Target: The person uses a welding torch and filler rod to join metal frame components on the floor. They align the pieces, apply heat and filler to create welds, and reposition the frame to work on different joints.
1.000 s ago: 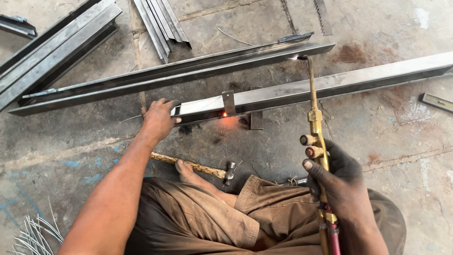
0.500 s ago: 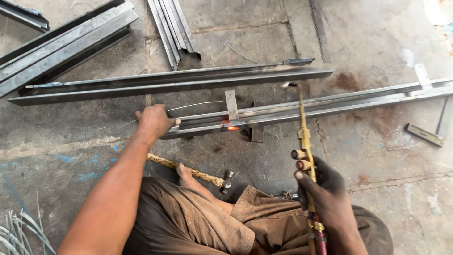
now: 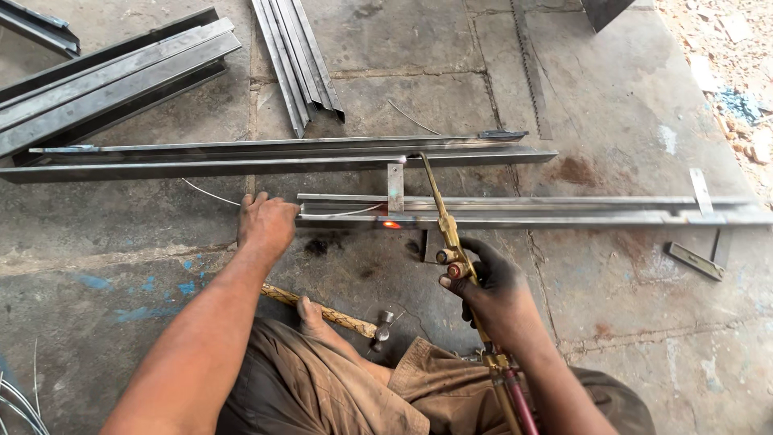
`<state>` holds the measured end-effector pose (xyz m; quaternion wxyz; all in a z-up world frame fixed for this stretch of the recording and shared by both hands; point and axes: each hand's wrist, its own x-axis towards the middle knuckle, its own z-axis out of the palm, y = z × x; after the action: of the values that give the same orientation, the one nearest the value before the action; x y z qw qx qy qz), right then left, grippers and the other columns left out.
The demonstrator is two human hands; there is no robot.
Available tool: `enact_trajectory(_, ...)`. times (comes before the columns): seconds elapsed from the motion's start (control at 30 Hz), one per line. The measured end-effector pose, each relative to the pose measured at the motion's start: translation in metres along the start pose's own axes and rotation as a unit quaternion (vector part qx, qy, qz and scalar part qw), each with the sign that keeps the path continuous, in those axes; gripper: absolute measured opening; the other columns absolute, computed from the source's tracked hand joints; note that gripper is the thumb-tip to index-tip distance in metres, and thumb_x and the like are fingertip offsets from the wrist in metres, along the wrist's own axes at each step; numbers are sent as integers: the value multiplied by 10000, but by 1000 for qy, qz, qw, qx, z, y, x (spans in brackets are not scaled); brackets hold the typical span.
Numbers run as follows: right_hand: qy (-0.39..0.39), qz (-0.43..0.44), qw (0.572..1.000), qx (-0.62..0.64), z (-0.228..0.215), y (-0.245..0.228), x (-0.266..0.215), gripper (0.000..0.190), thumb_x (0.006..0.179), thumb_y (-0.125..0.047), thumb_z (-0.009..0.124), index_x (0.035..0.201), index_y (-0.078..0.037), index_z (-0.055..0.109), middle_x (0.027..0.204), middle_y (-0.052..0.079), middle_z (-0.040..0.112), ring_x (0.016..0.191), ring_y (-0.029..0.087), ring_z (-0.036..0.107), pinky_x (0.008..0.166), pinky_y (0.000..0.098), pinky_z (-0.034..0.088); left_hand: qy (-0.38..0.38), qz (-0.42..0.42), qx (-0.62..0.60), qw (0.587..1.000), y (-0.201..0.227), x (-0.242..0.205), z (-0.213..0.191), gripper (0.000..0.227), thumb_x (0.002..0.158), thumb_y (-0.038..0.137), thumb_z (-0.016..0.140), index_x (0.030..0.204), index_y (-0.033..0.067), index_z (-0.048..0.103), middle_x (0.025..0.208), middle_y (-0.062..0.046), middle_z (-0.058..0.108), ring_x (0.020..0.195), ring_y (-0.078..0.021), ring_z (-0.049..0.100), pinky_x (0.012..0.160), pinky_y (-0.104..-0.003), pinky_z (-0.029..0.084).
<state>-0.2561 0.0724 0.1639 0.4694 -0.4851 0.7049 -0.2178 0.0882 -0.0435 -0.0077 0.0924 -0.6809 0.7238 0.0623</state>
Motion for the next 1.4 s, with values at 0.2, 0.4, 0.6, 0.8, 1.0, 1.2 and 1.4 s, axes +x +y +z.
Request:
enact_trajectory(0.2,52,-19,998,-12,1,47,29,623,805,-169,807,1400,-201,626,748,-1,747,479,105,613,427,299,513,-6,-30,6,1000,0,7,-2,342,991,128,518,1171,260,777,1212,-91,734,1239,-288,617,1146,-524,365)
enact_trajectory(0.4,46,-48,997,33,-17,69,43,599,825,-176,795,1404,-169,644,739,46,716,535,87,606,458,299,525,-109,-46,-16,993,-7,-5,-26,355,953,77,528,1155,222,781,1188,-146,747,1198,-316,665,1186,-576,322)
enact_trajectory(0.6,13,-34,999,25,-13,68,44,559,828,-193,793,1371,-175,662,733,6,739,546,74,626,478,295,537,48,-129,14,990,5,-43,-94,212,961,222,657,1067,95,791,1060,-133,771,1093,-295,669,1098,-549,382)
enact_trajectory(0.8,-15,-19,1000,9,-5,67,51,576,853,-214,781,1413,-205,648,635,41,639,525,79,570,488,303,508,189,-4,-310,932,122,-94,-119,283,917,273,750,1136,94,749,920,-97,738,954,-271,661,1043,-518,391)
enact_trajectory(1.0,-2,18,999,31,0,71,53,575,845,-209,795,1407,-191,676,643,35,605,548,96,541,500,311,477,172,247,-337,892,196,-112,-82,545,812,123,773,1335,21,660,1109,-86,723,1059,-252,608,976,-450,421)
enact_trajectory(1.2,-13,-6,999,35,1,83,63,574,840,-192,796,1395,-158,656,721,-9,689,604,64,570,532,284,503,150,262,-356,884,193,-92,-54,612,842,74,718,1419,-49,556,1246,-158,686,1127,-269,597,1007,-430,435)
enact_trajectory(1.4,-3,9,999,33,5,82,68,605,844,-151,778,1432,-161,634,707,-15,666,591,56,527,521,271,477,89,263,-381,882,199,-94,-37,552,949,131,672,1443,-62,522,1355,-201,641,1166,-281,586,1068,-402,449)
